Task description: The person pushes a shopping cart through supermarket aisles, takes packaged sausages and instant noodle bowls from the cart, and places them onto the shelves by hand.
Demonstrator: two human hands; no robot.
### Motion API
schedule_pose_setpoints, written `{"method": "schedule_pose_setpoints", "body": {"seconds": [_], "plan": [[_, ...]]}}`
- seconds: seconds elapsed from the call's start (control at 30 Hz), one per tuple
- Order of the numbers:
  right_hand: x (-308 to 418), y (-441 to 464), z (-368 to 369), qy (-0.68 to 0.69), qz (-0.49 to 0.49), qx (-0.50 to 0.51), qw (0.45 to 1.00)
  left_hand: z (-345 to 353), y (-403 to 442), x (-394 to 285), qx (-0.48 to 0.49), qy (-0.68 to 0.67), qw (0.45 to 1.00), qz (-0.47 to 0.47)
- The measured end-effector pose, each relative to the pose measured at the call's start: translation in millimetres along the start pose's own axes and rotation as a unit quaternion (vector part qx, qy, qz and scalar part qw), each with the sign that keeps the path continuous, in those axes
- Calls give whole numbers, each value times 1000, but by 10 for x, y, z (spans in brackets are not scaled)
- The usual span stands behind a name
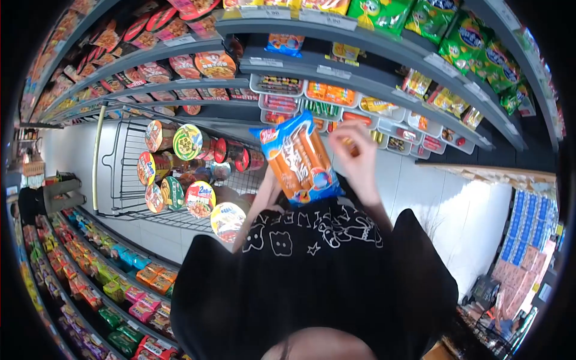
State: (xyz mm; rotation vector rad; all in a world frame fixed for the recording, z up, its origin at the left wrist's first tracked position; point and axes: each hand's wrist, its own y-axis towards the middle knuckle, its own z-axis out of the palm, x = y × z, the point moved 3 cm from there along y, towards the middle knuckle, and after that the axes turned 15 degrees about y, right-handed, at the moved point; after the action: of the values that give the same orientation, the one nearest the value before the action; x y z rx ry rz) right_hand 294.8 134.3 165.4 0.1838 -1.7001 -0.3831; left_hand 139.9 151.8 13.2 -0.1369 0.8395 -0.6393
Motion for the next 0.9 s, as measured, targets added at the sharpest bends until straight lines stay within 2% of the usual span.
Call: {"method": "schedule_pose_setpoints", "body": {"seconds": [0.07,0.1,0.13,0.2,0.23,0.37,0.4,0.47,0.5,0.53,0.6,0.67,0.77,0.83,0.9], "plan": [[-270,14,-199,-13,6,24,1000,3,95,54,13,-10,1000,-25],[-411,-47,-226,34,172,62,983,0,126,75,16,-12,999,-33],[-480,-69,-206,34,169,57,983,2,176,67,20,-11,999,-39],[-603,-137,-31,171,209,190,944,-14,232,52,21,-8,999,-43],[-610,-133,1,192,261,230,917,1,224,8,19,0,999,-39],[-716,-82,41,243,317,172,901,38,160,-179,-48,100,993,27],[-756,-93,46,242,319,173,900,13,143,-208,-50,99,994,26],[-873,-102,46,237,305,145,911,-51,87,-328,-118,160,977,74],[-877,-106,58,250,296,124,913,-12,26,-396,-129,158,972,115],[-880,-103,62,250,297,125,913,4,13,-437,-129,157,972,115],[-890,-118,61,280,330,102,896,65,-19,-511,-107,275,946,133],[-879,-128,74,298,332,100,889,136,-24,-534,-112,236,959,113],[-900,-90,87,320,346,83,878,143,17,-546,-126,245,952,137],[-1070,-12,105,307,373,36,875,35,28,-518,-214,221,943,129],[-1238,228,138,309,404,33,860,-66,-32,-537,-236,208,944,105]]}}
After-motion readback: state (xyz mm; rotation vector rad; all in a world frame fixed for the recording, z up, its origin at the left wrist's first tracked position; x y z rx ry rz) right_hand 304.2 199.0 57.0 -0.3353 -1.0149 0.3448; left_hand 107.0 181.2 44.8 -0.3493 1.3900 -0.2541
